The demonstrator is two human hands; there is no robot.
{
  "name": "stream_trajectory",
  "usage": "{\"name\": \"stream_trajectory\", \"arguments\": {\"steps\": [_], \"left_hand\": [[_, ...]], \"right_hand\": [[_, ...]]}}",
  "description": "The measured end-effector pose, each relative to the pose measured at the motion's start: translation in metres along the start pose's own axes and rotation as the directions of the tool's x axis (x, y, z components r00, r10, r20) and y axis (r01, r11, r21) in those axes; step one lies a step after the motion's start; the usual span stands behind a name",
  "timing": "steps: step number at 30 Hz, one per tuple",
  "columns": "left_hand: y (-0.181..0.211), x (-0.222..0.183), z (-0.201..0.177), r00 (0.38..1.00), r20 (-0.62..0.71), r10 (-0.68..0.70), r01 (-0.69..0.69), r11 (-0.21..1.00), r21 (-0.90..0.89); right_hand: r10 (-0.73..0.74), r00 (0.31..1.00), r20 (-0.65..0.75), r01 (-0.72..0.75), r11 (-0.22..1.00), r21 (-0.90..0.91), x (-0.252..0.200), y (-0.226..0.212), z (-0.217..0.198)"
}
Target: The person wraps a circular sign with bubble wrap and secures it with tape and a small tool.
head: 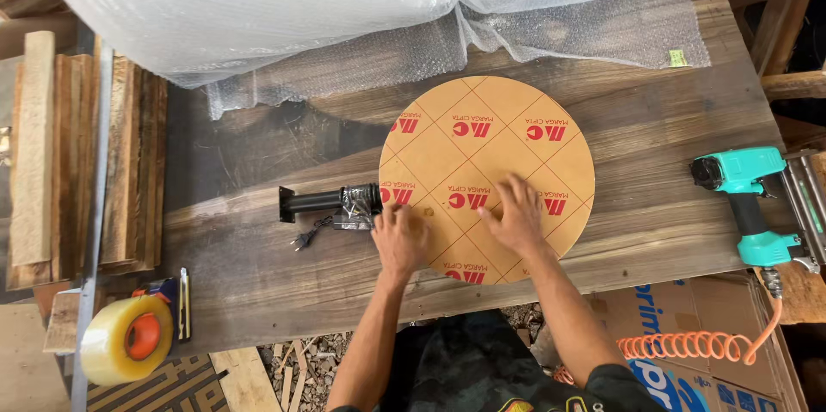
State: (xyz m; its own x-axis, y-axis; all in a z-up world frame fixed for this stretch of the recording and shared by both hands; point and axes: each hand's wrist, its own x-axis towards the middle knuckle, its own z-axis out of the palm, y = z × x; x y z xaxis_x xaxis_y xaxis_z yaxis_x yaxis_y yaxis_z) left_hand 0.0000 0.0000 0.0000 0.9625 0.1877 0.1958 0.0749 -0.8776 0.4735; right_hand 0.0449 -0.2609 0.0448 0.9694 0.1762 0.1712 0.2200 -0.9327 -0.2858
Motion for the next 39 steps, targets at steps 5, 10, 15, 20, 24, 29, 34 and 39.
{"name": "stream_trajectory", "arguments": {"steps": [5, 10, 15, 20, 24, 29, 34, 39], "left_hand": [[-0.001, 0.066, -0.002, 0.995, 0.042, -0.095, 0.093, 0.995, 0.046], [-0.001, 0.144, 0.023, 0.971, -0.008, -0.238, 0.238, 0.971, -0.039], [0.003, 0.194, 0.046, 0.95, 0.13, -0.285, 0.305, 0.938, -0.167], [0.004, 0.25, 0.062, 0.964, 0.103, -0.247, 0.262, 0.948, -0.18], [-0.004, 0.295, 0.083, 0.961, 0.102, -0.256, 0.273, 0.934, -0.229], [0.003, 0.327, 0.082, 0.961, 0.16, -0.227, 0.244, 0.964, -0.101], [-0.012, 0.345, 0.112, 0.938, 0.332, -0.1, 0.006, 0.962, 0.272], [-0.024, 0.359, 0.136, 0.965, 0.261, 0.028, -0.104, 0.954, 0.282]], "right_hand": [[0.074, 0.989, -0.13, -0.08, 0.996, -0.041, 0.057, 0.059, -0.014], [0.109, 0.993, -0.045, -0.11, 0.994, -0.014, 0.136, 0.117, -0.019], [0.18, 0.967, 0.18, -0.204, 0.971, 0.128, 0.203, 0.138, -0.011], [0.125, 0.974, 0.186, -0.18, 0.933, 0.313, 0.265, 0.126, -0.026], [-0.008, 0.997, 0.078, -0.009, 0.976, 0.217, 0.311, 0.141, -0.004], [-0.033, 0.978, 0.205, 0.001, 0.988, 0.153, 0.346, 0.15, 0.023], [-0.107, 0.974, 0.2, 0.099, 0.994, 0.049, 0.353, 0.192, 0.091], [-0.177, 0.973, 0.146, 0.173, 0.984, 0.045, 0.35, 0.215, 0.111]]}}
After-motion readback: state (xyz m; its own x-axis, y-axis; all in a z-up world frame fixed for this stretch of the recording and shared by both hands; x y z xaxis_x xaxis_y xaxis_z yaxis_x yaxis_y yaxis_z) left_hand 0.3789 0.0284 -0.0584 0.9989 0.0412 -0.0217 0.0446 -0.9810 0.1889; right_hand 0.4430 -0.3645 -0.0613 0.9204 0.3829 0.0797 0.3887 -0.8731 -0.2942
